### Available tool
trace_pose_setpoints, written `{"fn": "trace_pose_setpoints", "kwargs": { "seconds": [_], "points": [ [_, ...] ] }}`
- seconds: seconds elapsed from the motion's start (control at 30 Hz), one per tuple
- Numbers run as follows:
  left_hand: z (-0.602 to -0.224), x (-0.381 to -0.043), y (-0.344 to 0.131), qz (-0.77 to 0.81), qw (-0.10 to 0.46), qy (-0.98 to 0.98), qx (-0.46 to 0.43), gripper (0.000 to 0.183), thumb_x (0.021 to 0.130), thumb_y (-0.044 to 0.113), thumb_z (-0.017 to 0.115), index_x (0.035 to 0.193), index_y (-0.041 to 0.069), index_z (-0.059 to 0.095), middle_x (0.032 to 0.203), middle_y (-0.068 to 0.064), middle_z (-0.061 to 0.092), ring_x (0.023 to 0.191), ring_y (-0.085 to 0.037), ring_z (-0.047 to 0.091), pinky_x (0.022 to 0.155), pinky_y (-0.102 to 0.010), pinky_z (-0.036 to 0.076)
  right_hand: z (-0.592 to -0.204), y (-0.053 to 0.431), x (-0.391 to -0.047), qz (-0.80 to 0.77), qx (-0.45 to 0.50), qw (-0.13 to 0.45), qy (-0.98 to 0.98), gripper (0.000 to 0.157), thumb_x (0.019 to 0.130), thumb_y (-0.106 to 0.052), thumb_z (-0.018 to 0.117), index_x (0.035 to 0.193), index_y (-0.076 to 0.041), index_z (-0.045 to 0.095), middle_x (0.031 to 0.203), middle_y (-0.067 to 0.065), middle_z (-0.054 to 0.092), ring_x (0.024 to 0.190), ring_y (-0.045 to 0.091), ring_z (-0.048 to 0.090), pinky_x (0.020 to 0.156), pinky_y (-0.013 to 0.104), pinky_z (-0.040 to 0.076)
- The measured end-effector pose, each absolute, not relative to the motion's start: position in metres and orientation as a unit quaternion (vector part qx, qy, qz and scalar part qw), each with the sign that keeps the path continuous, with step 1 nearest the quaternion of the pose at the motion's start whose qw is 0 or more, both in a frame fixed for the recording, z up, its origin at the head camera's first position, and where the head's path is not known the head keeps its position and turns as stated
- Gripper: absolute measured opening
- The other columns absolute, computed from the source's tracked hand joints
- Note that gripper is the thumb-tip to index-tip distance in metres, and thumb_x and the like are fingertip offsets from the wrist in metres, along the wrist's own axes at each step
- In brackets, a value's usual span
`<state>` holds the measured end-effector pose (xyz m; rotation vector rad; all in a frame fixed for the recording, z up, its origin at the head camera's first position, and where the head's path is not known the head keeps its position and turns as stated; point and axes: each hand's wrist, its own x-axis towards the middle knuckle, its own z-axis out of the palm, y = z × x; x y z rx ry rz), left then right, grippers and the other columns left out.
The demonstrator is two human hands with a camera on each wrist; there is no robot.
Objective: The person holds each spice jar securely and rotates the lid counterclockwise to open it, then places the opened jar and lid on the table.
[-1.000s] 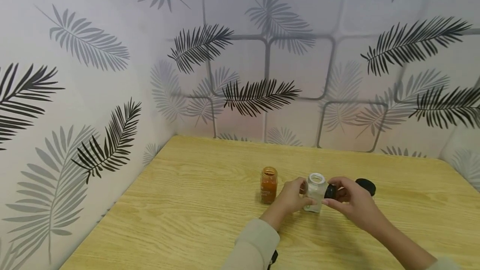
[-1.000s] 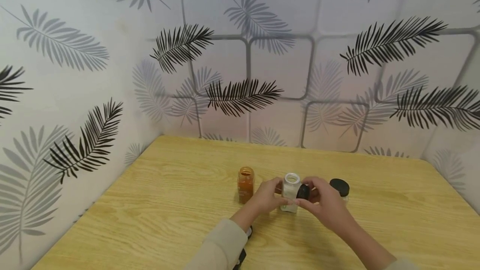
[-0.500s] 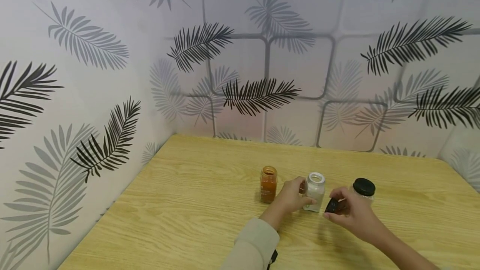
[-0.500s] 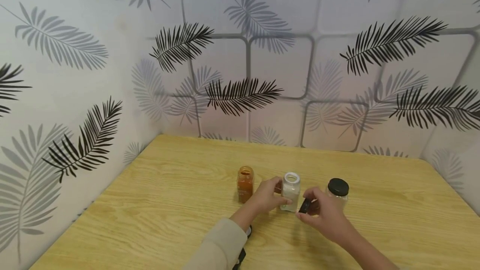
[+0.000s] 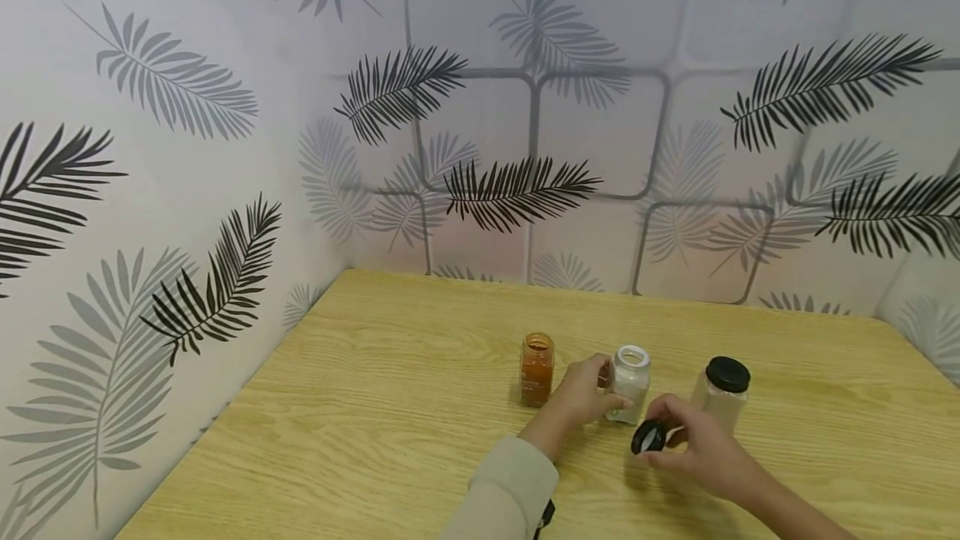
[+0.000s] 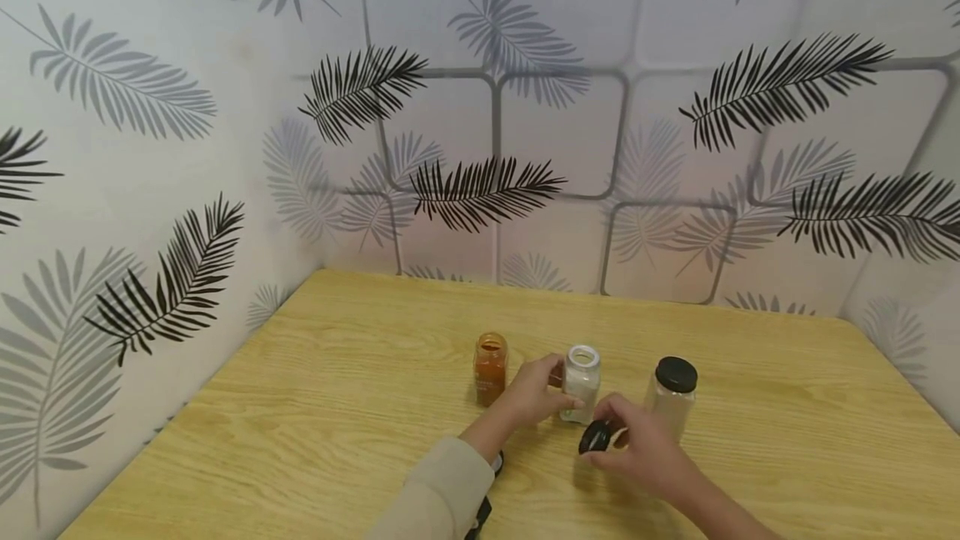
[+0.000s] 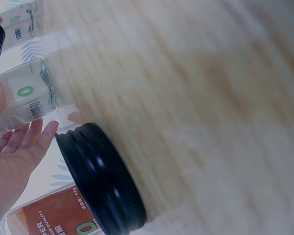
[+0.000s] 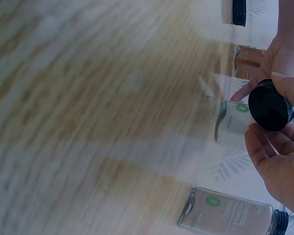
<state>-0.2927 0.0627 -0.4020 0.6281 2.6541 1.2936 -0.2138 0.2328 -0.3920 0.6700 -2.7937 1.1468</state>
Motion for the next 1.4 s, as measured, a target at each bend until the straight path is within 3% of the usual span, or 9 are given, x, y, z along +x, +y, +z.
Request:
{"fn": "trace_pose_setpoints", "kwargs": {
  "seconds": [0.13, 0.53, 1.17, 1.4],
  "points": [
    [-0.402, -0.293, 0.063, 0.427, 0.062, 0.878, 0.206, 0.049, 0.079, 0.021, 0.074, 0.122, 0.006, 0.054, 0.112, -0.007, 0.063, 0.102, -0.018, 0.061, 0.084, -0.024, 0.051, -0.395, 0.231, -0.213, 0.367, 0.214, 0.023, -0.905, 0.037, 0.073, -0.022, 0.078, 0.096, -0.005, 0.054, 0.088, 0.002, 0.060, 0.074, -0.004, 0.049, 0.058, 0.020, 0.044],
    [-0.402, -0.292, 0.063, 0.427, 0.054, 0.879, 0.208, 0.049, 0.078, 0.022, 0.075, 0.120, 0.006, 0.055, 0.109, -0.007, 0.065, 0.100, -0.017, 0.061, 0.082, -0.022, 0.051, -0.404, 0.229, -0.210, 0.353, 0.202, -0.014, -0.914, 0.038, 0.072, -0.025, 0.079, 0.097, -0.009, 0.056, 0.090, -0.001, 0.061, 0.075, -0.004, 0.049, 0.059, 0.018, 0.044],
    [-0.401, -0.291, 0.063, 0.425, 0.055, 0.879, 0.209, 0.050, 0.079, 0.023, 0.074, 0.121, 0.006, 0.054, 0.110, -0.007, 0.064, 0.100, -0.017, 0.061, 0.082, -0.023, 0.051, -0.410, 0.226, -0.210, 0.386, 0.239, -0.061, -0.889, 0.040, 0.076, -0.025, 0.076, 0.102, -0.002, 0.055, 0.094, 0.004, 0.059, 0.075, -0.004, 0.049, 0.057, 0.019, 0.044],
    [-0.400, -0.291, 0.063, 0.425, 0.060, 0.880, 0.203, 0.050, 0.079, 0.023, 0.074, 0.122, 0.007, 0.054, 0.111, -0.007, 0.064, 0.102, -0.017, 0.060, 0.083, -0.023, 0.051, -0.413, 0.227, -0.210, 0.352, 0.250, -0.082, -0.898, 0.050, 0.073, -0.020, 0.078, 0.111, 0.005, 0.057, 0.101, 0.009, 0.062, 0.076, -0.002, 0.048, 0.060, 0.019, 0.044]
  ]
}}
